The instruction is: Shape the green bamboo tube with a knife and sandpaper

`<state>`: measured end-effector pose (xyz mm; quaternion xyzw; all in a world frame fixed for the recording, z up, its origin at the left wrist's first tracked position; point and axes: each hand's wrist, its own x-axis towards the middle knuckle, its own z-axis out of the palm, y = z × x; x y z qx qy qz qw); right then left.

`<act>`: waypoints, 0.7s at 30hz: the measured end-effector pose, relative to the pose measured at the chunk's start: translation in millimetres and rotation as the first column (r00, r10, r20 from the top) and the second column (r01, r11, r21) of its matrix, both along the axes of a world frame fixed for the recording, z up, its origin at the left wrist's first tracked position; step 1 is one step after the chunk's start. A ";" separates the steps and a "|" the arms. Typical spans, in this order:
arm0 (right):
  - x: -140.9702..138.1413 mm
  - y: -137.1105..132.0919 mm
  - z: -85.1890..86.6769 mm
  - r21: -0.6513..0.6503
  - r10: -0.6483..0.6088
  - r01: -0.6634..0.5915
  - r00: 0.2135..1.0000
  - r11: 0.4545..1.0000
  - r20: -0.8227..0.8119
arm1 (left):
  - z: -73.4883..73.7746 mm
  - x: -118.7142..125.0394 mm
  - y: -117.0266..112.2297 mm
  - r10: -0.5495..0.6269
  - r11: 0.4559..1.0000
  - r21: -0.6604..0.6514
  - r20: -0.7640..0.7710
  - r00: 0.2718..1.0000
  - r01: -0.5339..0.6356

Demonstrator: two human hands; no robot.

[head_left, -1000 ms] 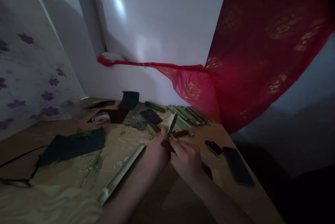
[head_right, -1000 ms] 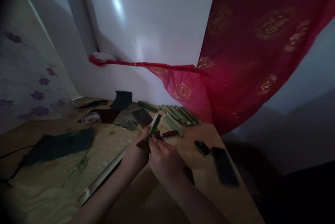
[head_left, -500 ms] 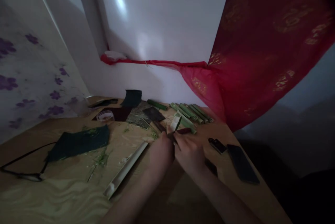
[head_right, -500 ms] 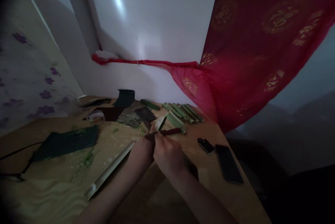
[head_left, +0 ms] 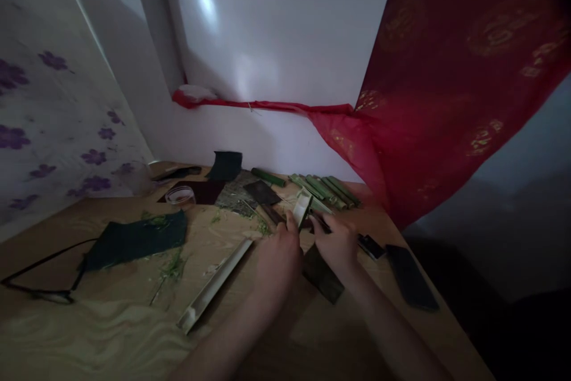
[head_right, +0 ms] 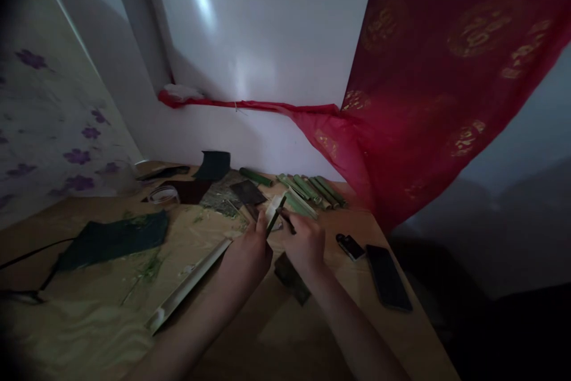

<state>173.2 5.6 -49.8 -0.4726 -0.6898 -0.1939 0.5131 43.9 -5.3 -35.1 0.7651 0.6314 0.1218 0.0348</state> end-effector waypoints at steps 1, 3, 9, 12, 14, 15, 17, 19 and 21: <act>0.8 -0.4 0.4 0.005 0.008 -0.008 1.000 1.000 -0.008 | -0.6 0.9 0.4 -0.004 1.000 0.000 0.011 1.000 0.004; 0.0 -2.8 -1.1 -0.014 0.040 -0.039 0.999 0.999 0.036 | -2.4 1.9 1.6 -0.021 1.000 0.007 0.043 0.999 0.021; 2.0 0.5 -3.7 -0.118 -0.083 0.091 0.994 0.989 0.071 | -7.1 5.2 -0.6 -0.031 1.000 0.005 0.029 0.999 0.031; 3.0 -1.8 -1.2 -0.066 -0.045 0.045 0.999 0.997 0.014 | -6.5 5.8 -0.7 -0.033 0.999 -0.024 0.081 0.996 0.035; -0.9 -7.8 -1.9 -0.051 0.045 -0.043 0.998 0.998 0.034 | -5.3 3.4 2.1 -0.066 0.997 -0.038 0.138 0.988 0.072; -3.1 -10.3 -2.7 -0.061 0.081 -0.078 0.995 0.995 0.053 | -4.6 1.9 3.6 -0.076 0.996 -0.041 0.155 0.985 0.083; -5.2 -11.9 -3.7 -0.089 0.102 -0.097 0.993 0.991 0.058 | -3.1 -0.5 5.6 -0.084 0.995 -0.040 0.151 0.985 0.091; -3.1 -8.8 -3.2 -0.087 0.062 -0.061 0.998 0.994 0.004 | -1.6 -1.0 5.6 -0.060 0.997 -0.045 0.135 0.989 0.067; 0.5 -4.9 -2.4 -0.070 0.025 -0.030 0.997 0.997 -0.077 | -0.9 -0.1 4.9 -0.050 0.997 -0.050 0.139 0.989 0.057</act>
